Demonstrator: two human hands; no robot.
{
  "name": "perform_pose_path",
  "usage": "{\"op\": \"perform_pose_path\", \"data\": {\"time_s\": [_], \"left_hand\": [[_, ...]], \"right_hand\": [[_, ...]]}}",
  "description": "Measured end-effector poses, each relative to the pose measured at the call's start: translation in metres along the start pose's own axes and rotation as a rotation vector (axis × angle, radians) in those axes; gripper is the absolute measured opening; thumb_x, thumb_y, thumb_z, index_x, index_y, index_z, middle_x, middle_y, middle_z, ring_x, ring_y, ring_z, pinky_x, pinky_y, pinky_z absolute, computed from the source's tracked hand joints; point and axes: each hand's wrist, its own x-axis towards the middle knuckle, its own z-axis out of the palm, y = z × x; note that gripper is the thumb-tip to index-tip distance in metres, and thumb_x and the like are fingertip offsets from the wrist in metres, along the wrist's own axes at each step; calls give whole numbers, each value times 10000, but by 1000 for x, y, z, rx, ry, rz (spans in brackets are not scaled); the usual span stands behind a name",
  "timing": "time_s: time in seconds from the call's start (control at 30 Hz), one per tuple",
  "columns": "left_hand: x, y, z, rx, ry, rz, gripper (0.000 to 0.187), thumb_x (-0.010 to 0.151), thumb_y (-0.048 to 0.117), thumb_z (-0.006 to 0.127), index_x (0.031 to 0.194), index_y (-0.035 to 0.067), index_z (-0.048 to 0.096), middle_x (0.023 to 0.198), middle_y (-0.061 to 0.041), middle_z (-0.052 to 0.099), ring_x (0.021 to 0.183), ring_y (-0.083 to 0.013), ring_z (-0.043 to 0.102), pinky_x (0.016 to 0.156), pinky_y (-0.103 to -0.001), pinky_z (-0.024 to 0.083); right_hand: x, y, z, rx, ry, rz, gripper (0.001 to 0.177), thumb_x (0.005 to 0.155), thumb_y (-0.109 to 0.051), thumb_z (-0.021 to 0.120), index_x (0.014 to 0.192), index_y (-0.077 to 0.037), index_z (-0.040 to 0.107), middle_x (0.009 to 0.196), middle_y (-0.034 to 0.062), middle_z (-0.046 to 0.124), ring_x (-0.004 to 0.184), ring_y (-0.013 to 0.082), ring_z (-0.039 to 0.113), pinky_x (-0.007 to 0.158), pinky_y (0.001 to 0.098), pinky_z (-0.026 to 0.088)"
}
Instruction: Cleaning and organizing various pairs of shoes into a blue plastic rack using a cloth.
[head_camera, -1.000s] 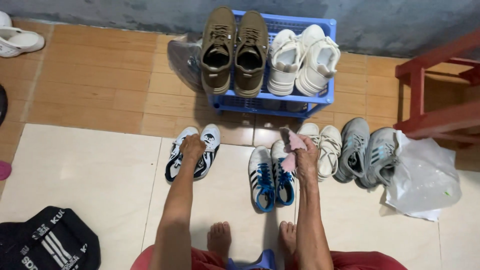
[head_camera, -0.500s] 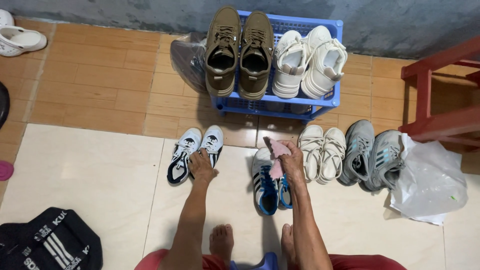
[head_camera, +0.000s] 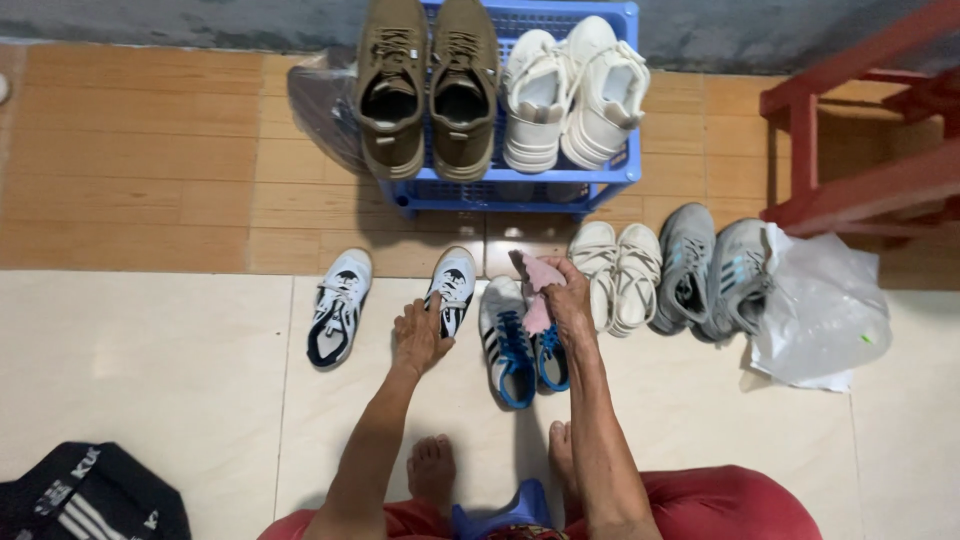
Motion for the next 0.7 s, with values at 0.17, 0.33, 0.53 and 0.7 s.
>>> {"op": "perform_pose_path", "data": {"time_s": [0.17,0.33,0.53,0.7], "left_hand": [[-3,-2,8,30,11,41,590,872,417,720,1295,41,553,1253,-152,553,1190,-309,504,990,-478,449],[-15,-6,24,167,-23,155,478,904,438,670,1088,-1,719,1197,-152,605,1185,-313,483,1011,-489,395],[-3,-20,83,316,116,325,318,851,226,657,1076,18,740,1162,-125,656,1211,-295,478,1062,-480,331],[-3,4,28,8,-88,134,207,876,224,619,932,72,748,991,-140,726,1061,-264,590,1054,-439,358]], "right_hand": [[5,-24,-36,31,169,-13,285,861,104,560,1100,3,679,886,110,726,695,158,689,601,275,579],[17,-16,-74,213,420,1,257,920,35,522,1139,-23,641,934,102,744,682,175,708,620,296,615],[21,2,-57,512,239,-153,308,916,71,495,1195,66,627,1007,146,711,812,182,702,686,295,618],[21,21,-25,420,253,124,370,855,119,499,1197,1,582,1037,117,721,861,200,732,749,295,638]]}}
